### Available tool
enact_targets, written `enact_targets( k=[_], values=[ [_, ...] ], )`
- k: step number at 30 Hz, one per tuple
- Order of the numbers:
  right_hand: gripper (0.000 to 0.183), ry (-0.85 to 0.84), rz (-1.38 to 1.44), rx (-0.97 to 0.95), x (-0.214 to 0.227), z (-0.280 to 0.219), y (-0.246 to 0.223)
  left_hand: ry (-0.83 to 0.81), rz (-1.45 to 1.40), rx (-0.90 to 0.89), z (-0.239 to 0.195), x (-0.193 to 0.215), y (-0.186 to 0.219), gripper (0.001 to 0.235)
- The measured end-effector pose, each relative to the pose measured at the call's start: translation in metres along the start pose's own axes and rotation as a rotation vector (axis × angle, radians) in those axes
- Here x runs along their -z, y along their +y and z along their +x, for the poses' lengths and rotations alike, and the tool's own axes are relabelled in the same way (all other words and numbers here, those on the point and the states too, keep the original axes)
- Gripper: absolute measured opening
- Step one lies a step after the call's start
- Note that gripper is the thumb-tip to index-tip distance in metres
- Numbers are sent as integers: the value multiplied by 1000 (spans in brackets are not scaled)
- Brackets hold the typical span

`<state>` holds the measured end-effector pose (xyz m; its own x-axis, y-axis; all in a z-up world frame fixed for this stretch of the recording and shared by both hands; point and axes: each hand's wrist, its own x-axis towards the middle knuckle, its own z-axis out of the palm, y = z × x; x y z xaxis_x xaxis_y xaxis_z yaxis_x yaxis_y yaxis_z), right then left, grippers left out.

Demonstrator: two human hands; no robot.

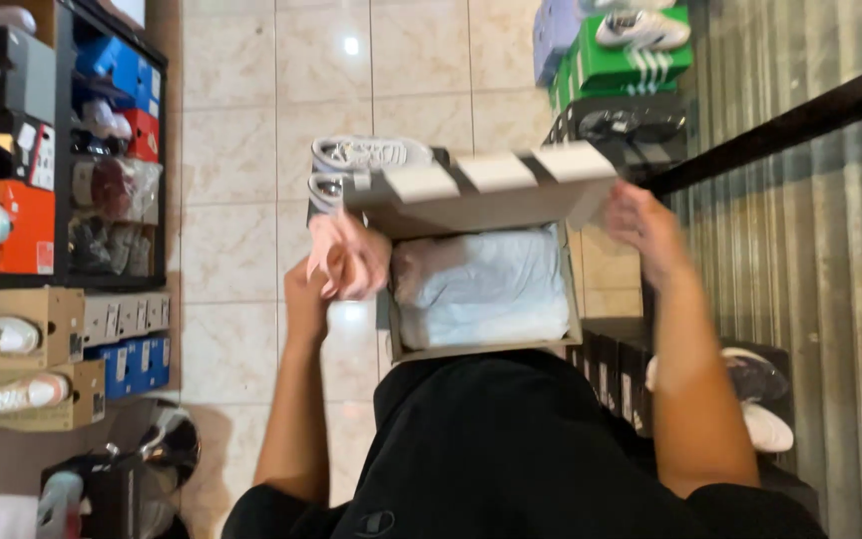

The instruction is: Wiping down shoe boxes with a cloth, opening them to inspect the shoes, and organizing the stacks.

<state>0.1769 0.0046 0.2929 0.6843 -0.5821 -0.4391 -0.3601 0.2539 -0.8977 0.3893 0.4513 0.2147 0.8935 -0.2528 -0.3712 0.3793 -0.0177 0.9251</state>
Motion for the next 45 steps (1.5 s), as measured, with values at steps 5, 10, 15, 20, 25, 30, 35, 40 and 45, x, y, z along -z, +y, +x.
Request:
enact_targets(
  k=[5, 10, 15, 20, 25, 30, 35, 40, 45],
  values=[
    [66, -60, -369, -8, -31, 98, 95, 177, 421, -968, 39, -126, 25, 19],
    [65, 20, -342, 77, -48, 133, 171, 219, 855, -1069, 74, -233, -6, 48],
    [45, -76, -307, 186, -49, 109, 131, 74, 927, -1317, 69, -318, -45, 44],
    [53, -176, -251, 266, -39, 119, 145, 254, 1123, -1569, 121, -294, -39, 16],
    [53, -180, -212, 246, -44, 113, 129, 491, 876, -818, 93, -233, 66, 25],
    [49, -217, -177, 268, -46, 122, 135, 167, 566, -842, 153, -315, -27, 32],
    [58, -229, -219, 248, -41, 121, 127, 126, 945, -1451, 119, -365, -26, 47],
    [60, -177, -245, 142, -38, 128, 137, 332, 743, -1035, 137, -238, 32, 27],
    [56, -188, -256, 180, -39, 125, 133, 669, 1255, -1119, 170, -229, -32, 30]
  ],
)
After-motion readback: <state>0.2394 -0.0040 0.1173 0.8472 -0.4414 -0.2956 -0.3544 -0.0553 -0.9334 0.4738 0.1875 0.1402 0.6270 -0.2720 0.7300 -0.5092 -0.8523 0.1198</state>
